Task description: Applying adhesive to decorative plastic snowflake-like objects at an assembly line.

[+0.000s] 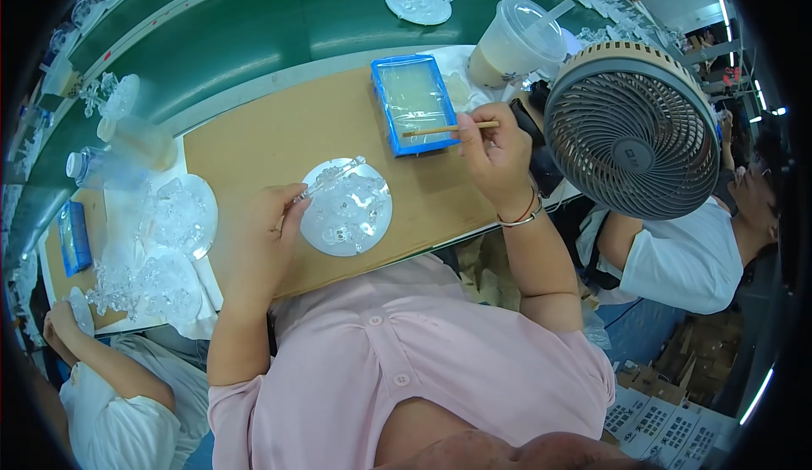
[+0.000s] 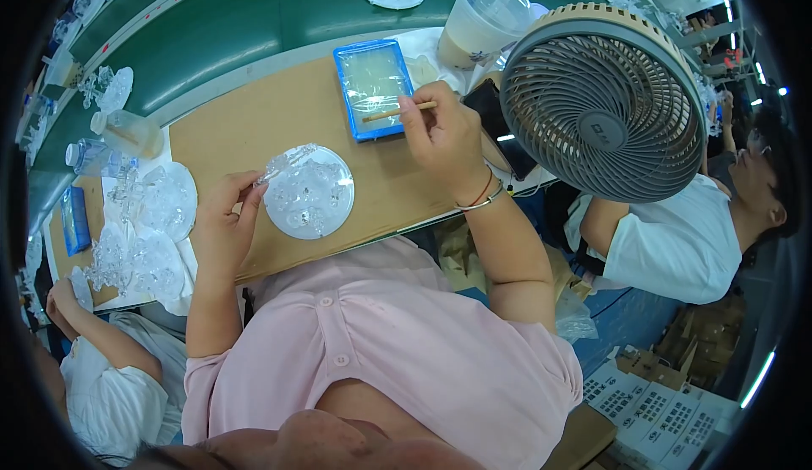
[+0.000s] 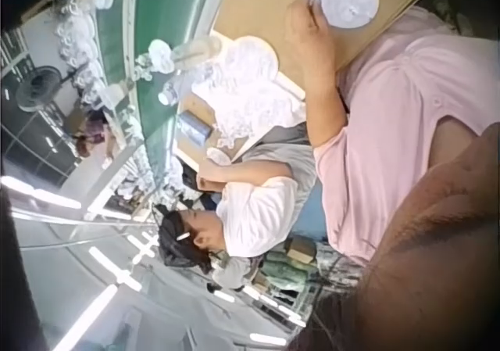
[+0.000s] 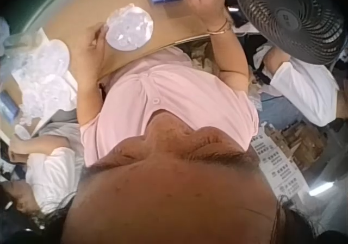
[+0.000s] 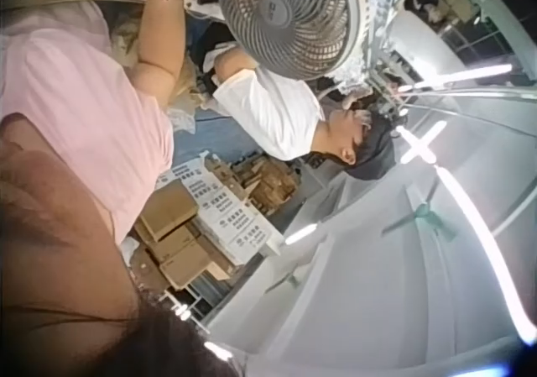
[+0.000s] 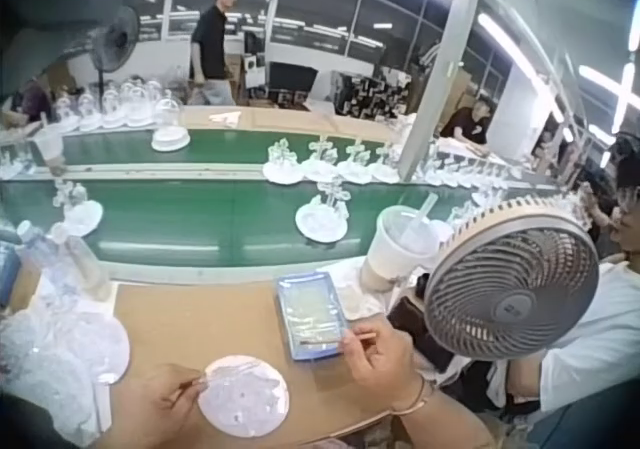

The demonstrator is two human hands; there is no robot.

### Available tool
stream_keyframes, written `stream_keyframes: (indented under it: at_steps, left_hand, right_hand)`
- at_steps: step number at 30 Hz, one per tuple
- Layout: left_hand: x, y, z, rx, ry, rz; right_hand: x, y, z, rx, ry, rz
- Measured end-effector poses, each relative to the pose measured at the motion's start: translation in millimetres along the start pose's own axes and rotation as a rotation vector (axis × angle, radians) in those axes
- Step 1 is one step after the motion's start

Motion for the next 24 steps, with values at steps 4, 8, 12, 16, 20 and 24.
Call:
stream_keyframes:
  at_steps: [4, 8, 12, 16, 20, 24]
  left_hand:
    - [3, -1, -4, 0.012, 0.020, 0.011]
    - [11, -6, -9, 0.022, 0.039, -0.098]
    - [11, -8, -7, -0.030, 0.043, -0.078]
    - [9, -1, 2, 0.051, -0.024, -0.093]
    - [-1, 9, 7, 0.022, -0.059, -0.022]
    - [0, 7, 17, 0.019, -0.148, -0.057]
  right_hand:
    - [12, 1, 6, 0.069, -0.108, -0.072]
    - [0, 6, -10, -0.028, -0.028, 0.023]
    - [-5, 3, -7, 0.000, -0.024, 0.055]
    - [3, -1, -16, -0.070, -0.087, -0.007]
    - [-1, -4, -12, -0.058, -0.066, -0.004]
    - [-13, -13, -27, -0.182, 0.143, 0.105]
Point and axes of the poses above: each hand's wrist, its own y-axis towards the middle knuckle, its own z-axis out of the palm, x = y × z, the point moved 9 cm from there along y, towards the middle knuckle, and after that the axes turned 8 degrees about y, right-handed, at the moved point
